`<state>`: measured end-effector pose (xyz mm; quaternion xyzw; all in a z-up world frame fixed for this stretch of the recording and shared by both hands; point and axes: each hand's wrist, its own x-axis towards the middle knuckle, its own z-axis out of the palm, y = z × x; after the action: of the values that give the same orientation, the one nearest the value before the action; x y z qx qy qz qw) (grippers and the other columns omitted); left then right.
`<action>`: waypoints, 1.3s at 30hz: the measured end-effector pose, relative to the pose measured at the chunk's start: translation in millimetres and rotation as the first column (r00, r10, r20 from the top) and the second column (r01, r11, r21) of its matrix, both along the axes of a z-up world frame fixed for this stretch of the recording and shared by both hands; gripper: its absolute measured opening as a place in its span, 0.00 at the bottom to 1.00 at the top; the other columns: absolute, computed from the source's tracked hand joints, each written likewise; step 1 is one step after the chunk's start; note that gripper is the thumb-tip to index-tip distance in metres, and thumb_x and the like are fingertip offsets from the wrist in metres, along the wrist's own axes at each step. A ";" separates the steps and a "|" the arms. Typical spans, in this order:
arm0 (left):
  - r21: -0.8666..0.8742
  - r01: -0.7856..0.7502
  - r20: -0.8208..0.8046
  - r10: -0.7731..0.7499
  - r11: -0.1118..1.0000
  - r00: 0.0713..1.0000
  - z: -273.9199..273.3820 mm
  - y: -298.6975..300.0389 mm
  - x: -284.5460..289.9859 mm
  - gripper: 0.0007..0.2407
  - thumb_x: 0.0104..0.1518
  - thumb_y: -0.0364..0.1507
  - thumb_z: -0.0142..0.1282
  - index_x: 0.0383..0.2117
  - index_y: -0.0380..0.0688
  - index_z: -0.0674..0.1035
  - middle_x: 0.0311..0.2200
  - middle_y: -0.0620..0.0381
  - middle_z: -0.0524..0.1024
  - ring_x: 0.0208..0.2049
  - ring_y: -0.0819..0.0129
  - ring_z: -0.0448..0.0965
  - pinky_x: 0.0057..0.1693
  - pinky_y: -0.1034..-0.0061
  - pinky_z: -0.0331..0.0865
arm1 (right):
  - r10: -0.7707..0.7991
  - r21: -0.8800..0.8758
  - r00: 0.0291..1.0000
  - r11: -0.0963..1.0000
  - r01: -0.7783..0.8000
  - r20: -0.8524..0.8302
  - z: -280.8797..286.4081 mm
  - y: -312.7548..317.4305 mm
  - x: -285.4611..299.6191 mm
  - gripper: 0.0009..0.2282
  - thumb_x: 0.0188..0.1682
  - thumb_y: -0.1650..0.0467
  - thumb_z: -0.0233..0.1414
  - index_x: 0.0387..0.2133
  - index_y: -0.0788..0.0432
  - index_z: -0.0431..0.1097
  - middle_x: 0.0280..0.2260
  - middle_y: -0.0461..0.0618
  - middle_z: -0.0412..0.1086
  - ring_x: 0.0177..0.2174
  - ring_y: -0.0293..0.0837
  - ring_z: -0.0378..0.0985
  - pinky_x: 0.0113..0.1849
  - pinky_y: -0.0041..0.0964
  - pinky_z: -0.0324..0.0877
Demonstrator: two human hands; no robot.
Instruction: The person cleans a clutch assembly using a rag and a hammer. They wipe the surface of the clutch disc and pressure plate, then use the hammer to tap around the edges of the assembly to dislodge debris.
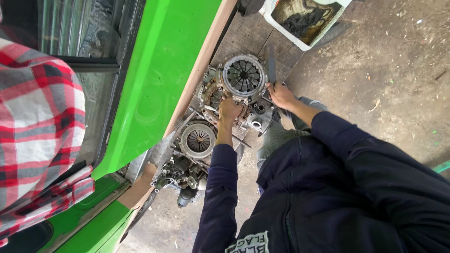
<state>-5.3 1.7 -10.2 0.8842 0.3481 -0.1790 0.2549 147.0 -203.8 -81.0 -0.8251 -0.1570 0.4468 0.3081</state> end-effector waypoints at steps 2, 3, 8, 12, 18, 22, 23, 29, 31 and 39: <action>-0.186 -0.148 -0.167 0.118 0.971 0.979 5.8 -3.0 -2.3 0.40 0.53 0.32 0.60 0.69 0.29 0.49 0.27 0.38 0.79 0.26 0.50 0.82 0.38 0.58 0.77 | 0.129 0.000 0.991 0.992 -0.129 -0.032 -6.7 -2.5 6.0 0.27 0.62 0.53 0.35 0.39 0.68 0.69 0.27 0.60 0.75 0.33 0.59 0.81 0.40 0.55 0.72; -0.270 -0.229 -0.255 0.160 0.935 0.954 10.0 -6.9 -1.9 0.40 0.55 0.31 0.57 0.72 0.31 0.46 0.26 0.41 0.79 0.22 0.53 0.82 0.34 0.57 0.77 | 0.192 -0.001 0.980 0.981 -0.192 -0.047 -9.1 -9.0 7.1 0.28 0.64 0.54 0.34 0.37 0.67 0.73 0.28 0.60 0.75 0.34 0.59 0.81 0.41 0.56 0.72; -0.201 -0.164 -0.166 0.131 0.966 0.977 32.8 -1.8 8.0 0.42 0.52 0.33 0.59 0.72 0.42 0.44 0.18 0.47 0.77 0.17 0.63 0.74 0.32 0.70 0.76 | 0.189 0.001 0.982 0.982 -0.189 0.019 -20.7 -12.3 6.5 0.26 0.61 0.56 0.36 0.34 0.69 0.69 0.26 0.66 0.75 0.32 0.65 0.80 0.40 0.58 0.72; -0.206 -0.171 -0.201 0.129 0.963 0.971 34.8 -0.4 12.8 0.42 0.53 0.33 0.59 0.73 0.48 0.44 0.19 0.48 0.76 0.16 0.64 0.73 0.29 0.68 0.75 | 0.026 0.003 0.959 1.000 -0.028 0.282 -21.5 -15.8 -4.5 0.25 0.62 0.57 0.39 0.41 0.73 0.65 0.28 0.75 0.72 0.32 0.73 0.76 0.36 0.62 0.70; -0.206 -0.168 -0.212 0.124 0.964 0.969 23.6 0.7 12.9 0.44 0.54 0.36 0.62 0.73 0.49 0.42 0.22 0.45 0.72 0.14 0.66 0.68 0.22 0.70 0.71 | -0.032 -0.032 0.974 0.999 0.041 0.225 -21.5 -17.1 -1.9 0.27 0.61 0.55 0.39 0.41 0.73 0.65 0.30 0.76 0.72 0.34 0.74 0.76 0.37 0.63 0.71; -0.175 -0.158 -0.162 0.130 0.972 0.978 15.5 -3.5 1.7 0.47 0.52 0.35 0.62 0.72 0.39 0.38 0.19 0.45 0.78 0.14 0.67 0.70 0.23 0.76 0.69 | 0.141 -0.065 0.987 0.988 -0.137 0.072 -20.4 -21.5 0.9 0.27 0.61 0.55 0.37 0.38 0.71 0.68 0.30 0.71 0.75 0.36 0.69 0.78 0.41 0.61 0.71; -0.211 -0.185 -0.163 0.152 0.960 0.975 12.7 -6.3 -1.8 0.46 0.52 0.34 0.61 0.72 0.39 0.38 0.19 0.45 0.78 0.14 0.66 0.71 0.23 0.73 0.71 | 0.073 -0.071 0.986 0.995 -0.063 0.148 -18.4 -26.5 0.6 0.26 0.61 0.55 0.38 0.41 0.71 0.66 0.31 0.72 0.74 0.36 0.71 0.77 0.40 0.61 0.70; -0.199 -0.165 -0.064 0.155 0.966 0.986 -1.0 -3.3 -15.9 0.45 0.51 0.33 0.62 0.73 0.43 0.43 0.16 0.53 0.74 0.14 0.66 0.69 0.23 0.71 0.67 | 0.093 -0.004 0.982 0.996 -0.094 0.167 -6.3 -27.5 -3.5 0.24 0.61 0.56 0.39 0.40 0.71 0.64 0.30 0.71 0.74 0.36 0.70 0.77 0.41 0.61 0.69; -0.247 -0.197 -0.058 0.188 0.949 0.980 0.5 5.6 -9.2 0.44 0.52 0.33 0.61 0.74 0.43 0.43 0.14 0.59 0.71 0.13 0.72 0.66 0.21 0.79 0.62 | 0.068 0.020 0.982 0.997 -0.073 0.174 -6.1 -19.6 4.8 0.23 0.61 0.57 0.40 0.40 0.71 0.64 0.29 0.71 0.74 0.35 0.69 0.78 0.40 0.61 0.70; -0.230 -0.190 -0.117 0.167 0.954 0.979 44.8 -8.6 -7.0 0.44 0.56 0.33 0.58 0.70 0.29 0.37 0.11 0.62 0.66 0.09 0.77 0.60 0.15 0.82 0.56 | 0.569 -0.130 0.751 0.818 -0.561 0.336 -5.6 -35.2 -13.6 0.17 0.61 0.62 0.39 0.42 0.69 0.64 0.24 0.63 0.69 0.20 0.58 0.76 0.22 0.53 0.69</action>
<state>-12.2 -6.9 34.6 0.8021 0.4144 -0.2384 0.3579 133.5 -239.0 -86.6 -0.8096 -0.4475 0.3617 0.1159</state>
